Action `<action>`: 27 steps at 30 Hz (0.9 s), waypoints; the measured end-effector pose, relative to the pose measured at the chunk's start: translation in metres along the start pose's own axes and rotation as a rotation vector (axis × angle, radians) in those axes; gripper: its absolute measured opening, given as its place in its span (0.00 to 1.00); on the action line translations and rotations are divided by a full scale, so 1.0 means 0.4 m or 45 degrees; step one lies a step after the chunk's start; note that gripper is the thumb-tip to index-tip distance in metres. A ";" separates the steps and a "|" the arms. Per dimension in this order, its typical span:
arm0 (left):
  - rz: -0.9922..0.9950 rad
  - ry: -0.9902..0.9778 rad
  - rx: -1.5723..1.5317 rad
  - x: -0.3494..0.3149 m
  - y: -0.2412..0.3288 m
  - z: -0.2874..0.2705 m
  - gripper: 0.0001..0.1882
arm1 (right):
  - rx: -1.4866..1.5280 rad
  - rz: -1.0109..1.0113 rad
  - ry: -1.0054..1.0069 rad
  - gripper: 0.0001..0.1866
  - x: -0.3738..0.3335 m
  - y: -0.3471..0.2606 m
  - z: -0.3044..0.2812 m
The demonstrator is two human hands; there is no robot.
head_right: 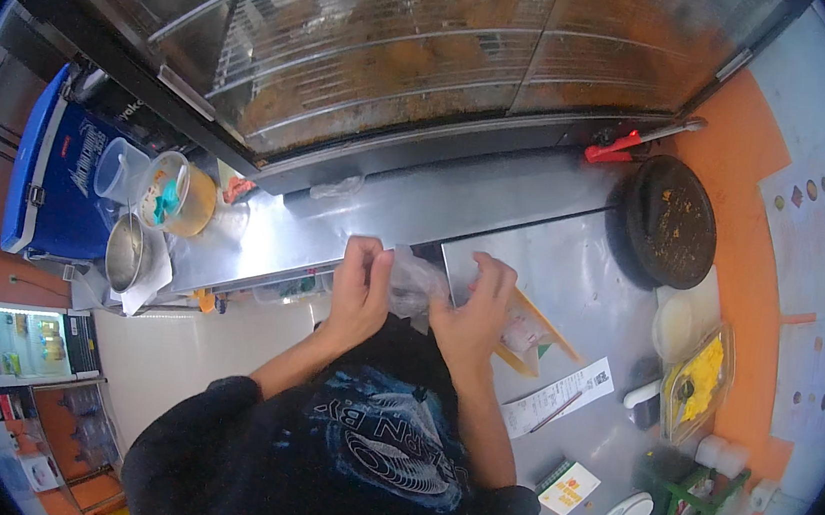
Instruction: The person assembles a food order by first scooping cooked rice into a plastic bag and sealing it. They then place fried chicken pieces and scrambled eggs into a paper food box, close the box, and place it into a larger plastic bag for packaging.
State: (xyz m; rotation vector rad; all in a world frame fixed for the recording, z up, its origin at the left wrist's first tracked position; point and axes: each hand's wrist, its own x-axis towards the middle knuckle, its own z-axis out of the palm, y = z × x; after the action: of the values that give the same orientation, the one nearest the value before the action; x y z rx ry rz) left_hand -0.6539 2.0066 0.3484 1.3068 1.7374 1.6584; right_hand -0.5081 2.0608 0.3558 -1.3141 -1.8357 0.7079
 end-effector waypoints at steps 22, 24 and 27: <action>0.638 -0.008 -0.039 0.134 0.005 -0.162 0.13 | 1.117 -0.020 -0.375 0.31 0.122 -0.176 0.163; 0.657 -0.082 0.085 0.144 -0.024 -0.176 0.13 | 1.369 0.058 -0.379 0.32 0.119 -0.177 0.183; 0.687 -0.177 0.191 0.138 -0.055 -0.188 0.12 | 1.303 0.078 -0.389 0.34 0.111 -0.167 0.208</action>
State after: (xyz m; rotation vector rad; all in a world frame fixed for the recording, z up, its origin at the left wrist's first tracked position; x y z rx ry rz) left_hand -0.7487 2.0137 0.3608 2.0478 1.5350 1.6664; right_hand -0.6205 2.0810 0.3733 -0.5865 -1.2848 1.6575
